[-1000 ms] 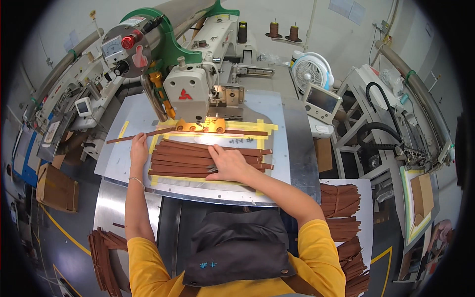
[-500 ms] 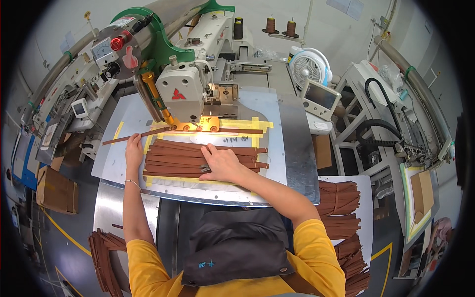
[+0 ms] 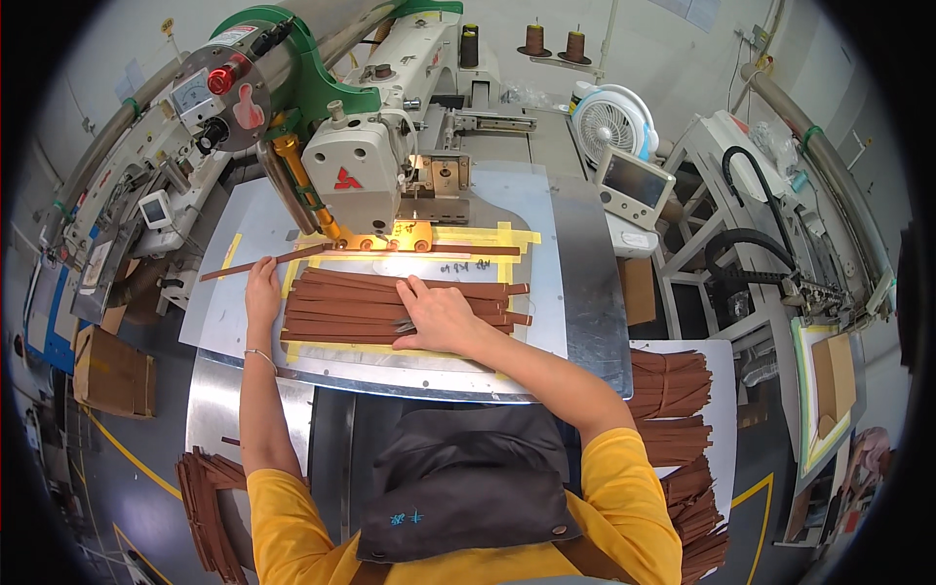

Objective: Assembling and sewing leather straps using an industrial sewing machine.

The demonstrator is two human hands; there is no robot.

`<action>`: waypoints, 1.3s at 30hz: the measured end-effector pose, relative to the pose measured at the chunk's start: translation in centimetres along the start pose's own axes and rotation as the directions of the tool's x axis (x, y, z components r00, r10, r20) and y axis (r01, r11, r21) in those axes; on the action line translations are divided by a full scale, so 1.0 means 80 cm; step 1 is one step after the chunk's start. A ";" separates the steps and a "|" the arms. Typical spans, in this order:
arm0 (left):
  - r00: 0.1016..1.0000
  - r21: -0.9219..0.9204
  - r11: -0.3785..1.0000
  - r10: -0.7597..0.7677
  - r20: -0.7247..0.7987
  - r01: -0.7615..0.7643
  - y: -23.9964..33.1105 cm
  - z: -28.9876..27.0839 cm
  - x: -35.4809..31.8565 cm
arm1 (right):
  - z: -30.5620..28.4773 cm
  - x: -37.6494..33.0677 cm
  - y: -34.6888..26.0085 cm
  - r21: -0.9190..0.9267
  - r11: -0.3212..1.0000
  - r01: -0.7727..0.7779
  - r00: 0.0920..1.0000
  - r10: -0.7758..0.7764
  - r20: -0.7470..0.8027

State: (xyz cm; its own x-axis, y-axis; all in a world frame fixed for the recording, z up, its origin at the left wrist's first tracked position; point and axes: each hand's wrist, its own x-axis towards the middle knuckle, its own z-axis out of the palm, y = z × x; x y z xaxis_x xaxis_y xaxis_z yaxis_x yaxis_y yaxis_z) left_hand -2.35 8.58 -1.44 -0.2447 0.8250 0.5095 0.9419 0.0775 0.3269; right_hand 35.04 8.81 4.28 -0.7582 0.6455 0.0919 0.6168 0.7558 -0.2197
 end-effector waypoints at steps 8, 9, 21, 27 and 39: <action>1.000 0.011 1.000 0.014 -0.008 -0.014 -0.003 -0.002 0.000 | 0.000 0.000 -0.004 0.032 0.999 0.012 0.999 -0.011 -0.041; 1.000 0.022 1.000 0.003 -0.007 -0.003 -0.004 -0.003 -0.001 | 0.002 0.000 -0.004 0.034 0.999 0.030 0.996 -0.027 -0.085; 0.964 0.255 0.929 0.259 0.068 -0.268 0.014 -0.036 -0.013 | -0.028 -0.055 0.021 0.040 0.996 -0.084 0.992 0.080 0.094; 0.939 0.434 0.835 0.271 0.211 -0.338 0.053 -0.042 -0.018 | -0.038 -0.095 0.037 0.018 0.994 -0.109 0.991 0.107 0.079; 0.751 0.224 0.727 0.563 0.346 -0.649 0.229 0.058 0.031 | -0.038 -0.120 0.050 0.012 0.997 -0.078 0.997 0.077 0.012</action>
State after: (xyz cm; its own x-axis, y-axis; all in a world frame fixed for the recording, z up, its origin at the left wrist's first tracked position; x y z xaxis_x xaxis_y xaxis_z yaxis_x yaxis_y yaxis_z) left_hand 15.37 14.61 2.14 0.4262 0.8566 0.2909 0.8953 -0.3534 -0.2711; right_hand 45.45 5.94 5.50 -0.7108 0.7007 0.0625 0.6713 0.7021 -0.2375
